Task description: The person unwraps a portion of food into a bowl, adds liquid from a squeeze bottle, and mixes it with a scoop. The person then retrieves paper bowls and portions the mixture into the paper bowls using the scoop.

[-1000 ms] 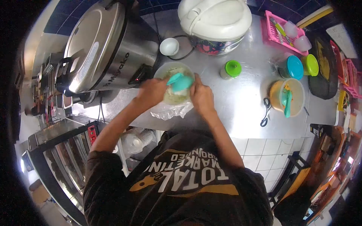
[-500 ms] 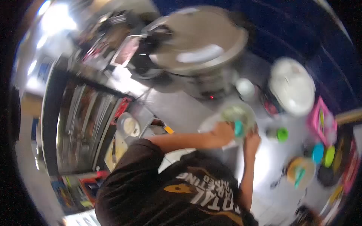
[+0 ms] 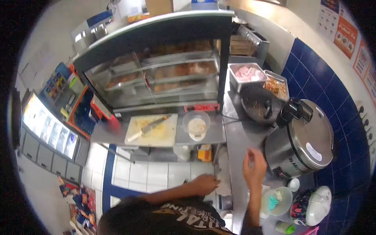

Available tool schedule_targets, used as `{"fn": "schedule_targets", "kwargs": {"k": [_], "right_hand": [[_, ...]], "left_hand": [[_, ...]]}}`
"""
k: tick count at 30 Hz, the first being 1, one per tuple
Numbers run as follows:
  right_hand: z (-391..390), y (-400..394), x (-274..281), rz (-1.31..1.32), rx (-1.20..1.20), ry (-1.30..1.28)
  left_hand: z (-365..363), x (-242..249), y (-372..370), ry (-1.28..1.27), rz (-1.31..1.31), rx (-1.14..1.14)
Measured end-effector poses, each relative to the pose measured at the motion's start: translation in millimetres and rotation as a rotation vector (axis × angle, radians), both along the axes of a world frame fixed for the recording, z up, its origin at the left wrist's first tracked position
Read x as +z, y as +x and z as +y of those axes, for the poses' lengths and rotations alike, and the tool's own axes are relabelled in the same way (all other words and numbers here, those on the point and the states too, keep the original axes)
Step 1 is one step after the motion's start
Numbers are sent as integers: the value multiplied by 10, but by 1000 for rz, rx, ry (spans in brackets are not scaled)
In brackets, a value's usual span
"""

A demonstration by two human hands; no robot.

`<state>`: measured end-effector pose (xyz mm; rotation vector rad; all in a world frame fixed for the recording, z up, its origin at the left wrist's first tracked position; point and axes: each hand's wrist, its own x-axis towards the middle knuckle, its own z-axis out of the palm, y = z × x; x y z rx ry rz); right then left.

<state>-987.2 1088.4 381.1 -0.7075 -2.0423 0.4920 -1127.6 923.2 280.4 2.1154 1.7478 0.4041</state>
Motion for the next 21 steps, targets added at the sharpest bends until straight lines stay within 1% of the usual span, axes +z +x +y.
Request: {"fn": "schedule_targets", "kwargs": {"k": [1,2,3,4,5,6,7,8,9,10,11,12,13,14,15,16,17,18,20,21], "right_hand": [[113,-315,451,10,97,136],[238,-686,821,111,133,273],[306,-1010,1301,123,135,391],[490,-1367,1632,137,115,345],[596,-1821,2139,328,230,523],[711,-2216,2592,292,185,589],[932,-2636,2962,251,98,733],[1209,-3088,3314,288,133,816],[1417,-3467,3620,188,13,872],[1607,-3803,3840,93,-40,804],[1891,-4142,3962,66,-112,818],[2031,-4351,4026,75,-126,820],[2054,-4492,4042,-18,-212,787],[2100,-4568,4035,-113,-300,747],[2156,-4607,4033,-110,-320,741],[2116,-4616,4031,-216,-344,648],[2058,-4600,4026,-322,-365,556],[2037,-4583,4018,-326,-382,555],[1981,-4546,3990,-175,-297,493],[1956,-4510,3941,-57,-294,592]], "left_hand": [[-185,-166,-192,39,-53,29],[-372,-308,-375,75,-112,55],[-533,-327,-549,-29,-93,81],[-668,-360,-726,-129,-76,109],[-809,-556,-893,-66,-84,159],[-926,-805,-1076,1,-96,209],[-1014,-1035,-1289,24,-81,188],[-1071,-1249,-1522,-14,-88,212],[-1106,-1209,-1680,-34,-96,219],[-1142,-1169,-1837,-54,-104,225],[-1203,-777,-1965,-63,-147,373],[-1257,-492,-2123,-77,-188,522],[-1282,-396,-2296,-132,-211,566],[-1327,-413,-2451,-137,-196,555],[-1364,-459,-2586,-79,-195,556],[-1377,-451,-2704,-21,-199,557],[-1394,-392,-2798,-112,-124,531],[-1383,-419,-2885,-111,-123,514],[-1382,-548,-3035,-161,-98,472],[-1368,-595,-3097,-156,-94,455]]}}
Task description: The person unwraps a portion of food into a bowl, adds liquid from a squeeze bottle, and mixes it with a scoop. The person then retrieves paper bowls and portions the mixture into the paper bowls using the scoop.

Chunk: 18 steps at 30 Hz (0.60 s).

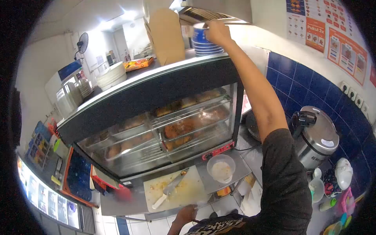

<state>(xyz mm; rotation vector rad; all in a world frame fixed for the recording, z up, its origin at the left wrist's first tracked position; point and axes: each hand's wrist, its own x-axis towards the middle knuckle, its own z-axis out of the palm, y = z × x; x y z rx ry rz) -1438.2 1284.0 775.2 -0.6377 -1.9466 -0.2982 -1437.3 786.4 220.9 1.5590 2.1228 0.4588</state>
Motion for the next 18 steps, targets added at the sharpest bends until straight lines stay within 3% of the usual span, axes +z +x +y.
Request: {"fn": "schedule_targets", "kwargs": {"k": [2,3,5,8,11,15,17,18], "right_hand": [[-53,64,-33,55,61,141],[-78,89,-54,105,140,276],[-172,132,-57,85,137,262],[-184,235,-87,197,145,698],[-442,569,-157,269,169,795],[-1161,1449,-678,499,272,635],[-1552,2004,-1211,574,399,252],[-1894,2348,-1530,602,366,-64]], "left_hand": [[51,-64,-73,150,-67,-77],[102,-92,-100,150,-66,-90],[170,-119,-57,126,-29,-136],[364,-36,34,53,-47,-235],[486,146,184,64,-118,-294],[698,94,367,49,-160,-467],[867,130,548,-89,-132,-531],[916,153,629,-148,-135,-622]]}}
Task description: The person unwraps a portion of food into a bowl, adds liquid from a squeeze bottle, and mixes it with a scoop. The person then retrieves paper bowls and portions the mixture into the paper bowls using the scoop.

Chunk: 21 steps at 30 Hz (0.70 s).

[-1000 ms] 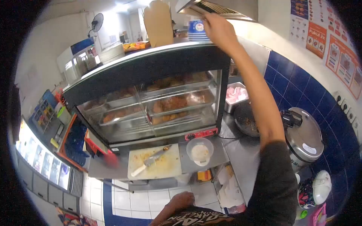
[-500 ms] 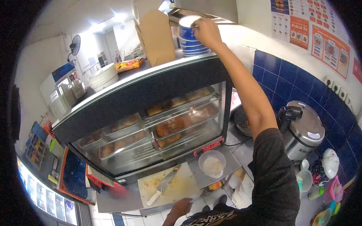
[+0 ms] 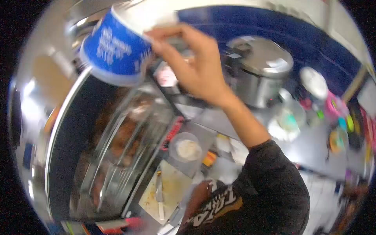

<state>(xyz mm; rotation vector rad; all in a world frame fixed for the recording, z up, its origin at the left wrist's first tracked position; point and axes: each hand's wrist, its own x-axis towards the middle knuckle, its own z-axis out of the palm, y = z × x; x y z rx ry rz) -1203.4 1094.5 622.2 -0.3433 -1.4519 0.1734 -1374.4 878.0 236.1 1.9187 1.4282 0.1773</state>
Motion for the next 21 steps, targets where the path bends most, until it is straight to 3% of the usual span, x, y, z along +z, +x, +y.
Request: {"fn": "schedule_targets", "kwargs": {"k": [1,3,6,7,8,9,12,15,17,18,19,21], "right_hand": [[-207,328,-355,72,256,-222],[-576,1124,-1155,262,464,-605],[-1363,2069,-2197,914,447,-956],[-1547,2497,-2760,1100,311,-933],[-1804,2828,-3034,549,-122,-1058],[-1970,3205,-3305,1068,78,-1046],[-2345,4043,-4301,1106,-39,-1079],[-2453,4553,-4861,1385,-112,-1173],[-2512,4858,-5063,1107,-279,-1358],[-2518,4922,-4944,1125,-493,-1461],[-2534,4988,-4735,1130,-490,-1476],[-2551,5054,-4426,266,-1316,-1738]], "left_hand": [[88,26,71,52,-50,-29],[309,47,250,52,-101,-158],[699,8,650,-129,-11,-304],[855,-3,796,-92,-63,-376],[1021,19,975,-54,-116,-433],[1178,71,1193,14,-141,-482],[1627,310,2038,149,-297,-525],[1935,728,2958,300,-330,-568],[2065,1004,3627,364,-416,-578],[2120,1091,3925,383,-424,-583],[2207,1056,4205,370,-415,-579],[2365,976,4647,704,-202,-708]]}}
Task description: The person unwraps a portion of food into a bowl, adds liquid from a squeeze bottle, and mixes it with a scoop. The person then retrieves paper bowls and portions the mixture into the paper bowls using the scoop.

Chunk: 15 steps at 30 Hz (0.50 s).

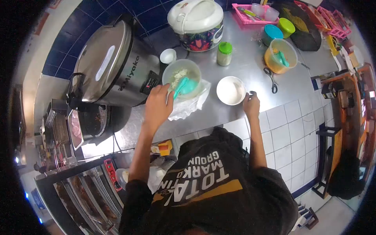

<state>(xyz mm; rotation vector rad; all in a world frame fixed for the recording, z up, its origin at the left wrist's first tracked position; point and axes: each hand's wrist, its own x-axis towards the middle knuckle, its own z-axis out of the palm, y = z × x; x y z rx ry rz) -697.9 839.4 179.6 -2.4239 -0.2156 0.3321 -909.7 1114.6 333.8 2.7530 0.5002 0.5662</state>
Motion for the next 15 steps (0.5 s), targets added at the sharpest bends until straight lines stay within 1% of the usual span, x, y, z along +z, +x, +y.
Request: {"fn": "schedule_targets", "kwargs": {"k": [1,2,3,4,6,7,8,9,10,11,12,13,14,15], "right_hand": [[25,14,-70,-485,-39,-92],[138,40,68,-477,-26,-95],[309,9,359,-444,18,50],[508,-40,597,-406,59,198],[985,-134,823,-211,287,291],[1230,-188,897,-94,380,205],[1412,-203,914,25,470,116],[1521,-181,769,42,476,112],[1633,-183,538,75,485,169],[1731,-184,477,104,494,226],[1765,-190,429,117,500,225],[1775,-205,523,228,441,283],[1772,-222,590,339,381,334],[1764,-242,607,352,385,324]], "left_hand": [[53,-35,184,-4,5,10],[75,-77,336,53,252,45],[112,-123,461,108,505,79],[189,-199,584,104,520,89],[343,-364,765,61,835,-58],[385,-384,827,50,850,-52],[420,-396,875,143,873,-96],[449,-419,896,235,895,-144],[485,-457,871,225,911,-143],[534,-496,834,409,825,-143],[586,-539,796,593,731,-142],[600,-524,781,584,742,-140],[583,-467,767,484,853,-166],[575,-422,753,379,960,-196]]}}
